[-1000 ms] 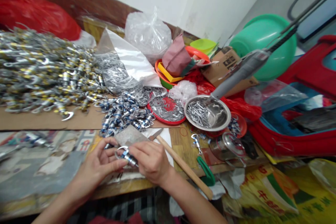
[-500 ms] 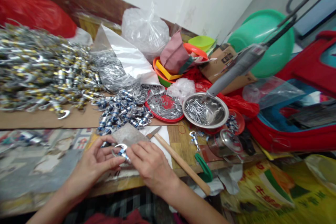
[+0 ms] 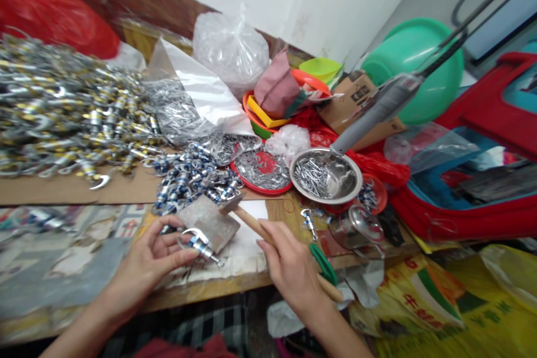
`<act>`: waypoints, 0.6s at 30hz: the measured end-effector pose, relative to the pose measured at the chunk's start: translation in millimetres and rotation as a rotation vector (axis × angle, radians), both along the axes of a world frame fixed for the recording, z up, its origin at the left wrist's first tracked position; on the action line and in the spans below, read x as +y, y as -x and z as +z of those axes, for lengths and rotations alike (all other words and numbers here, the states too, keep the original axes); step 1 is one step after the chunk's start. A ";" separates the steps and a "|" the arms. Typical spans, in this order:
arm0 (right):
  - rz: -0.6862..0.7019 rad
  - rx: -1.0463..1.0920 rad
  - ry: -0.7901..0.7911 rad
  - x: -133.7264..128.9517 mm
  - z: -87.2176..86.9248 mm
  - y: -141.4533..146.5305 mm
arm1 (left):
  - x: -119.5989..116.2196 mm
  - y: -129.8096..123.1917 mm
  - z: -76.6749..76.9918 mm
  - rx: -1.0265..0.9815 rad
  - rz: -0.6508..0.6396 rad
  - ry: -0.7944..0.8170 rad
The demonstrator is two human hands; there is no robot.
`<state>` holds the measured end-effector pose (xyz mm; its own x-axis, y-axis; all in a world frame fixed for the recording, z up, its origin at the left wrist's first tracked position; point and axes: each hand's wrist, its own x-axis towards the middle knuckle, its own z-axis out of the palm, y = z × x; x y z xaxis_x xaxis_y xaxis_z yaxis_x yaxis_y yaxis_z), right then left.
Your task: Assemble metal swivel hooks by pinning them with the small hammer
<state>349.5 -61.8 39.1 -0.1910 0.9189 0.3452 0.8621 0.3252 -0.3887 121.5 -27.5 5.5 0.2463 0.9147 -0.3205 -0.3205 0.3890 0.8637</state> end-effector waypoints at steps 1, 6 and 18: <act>0.062 0.025 -0.061 -2.0 7.6 5.4 | -0.1 0.4 0.3 0.002 -0.009 -0.002; 0.238 -0.121 -0.067 -12.7 12.9 16.3 | 0.4 2.7 0.7 -0.008 -0.024 -0.019; -0.096 0.145 0.024 -9.3 -26.1 -12.5 | -5.1 36.8 10.8 0.148 0.125 0.003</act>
<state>362.0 -71.1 13.0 -0.0520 0.9389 0.3403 0.8230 0.2333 -0.5179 84.7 -32.5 16.3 0.0812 0.9340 -0.3480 -0.2362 0.3572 0.9037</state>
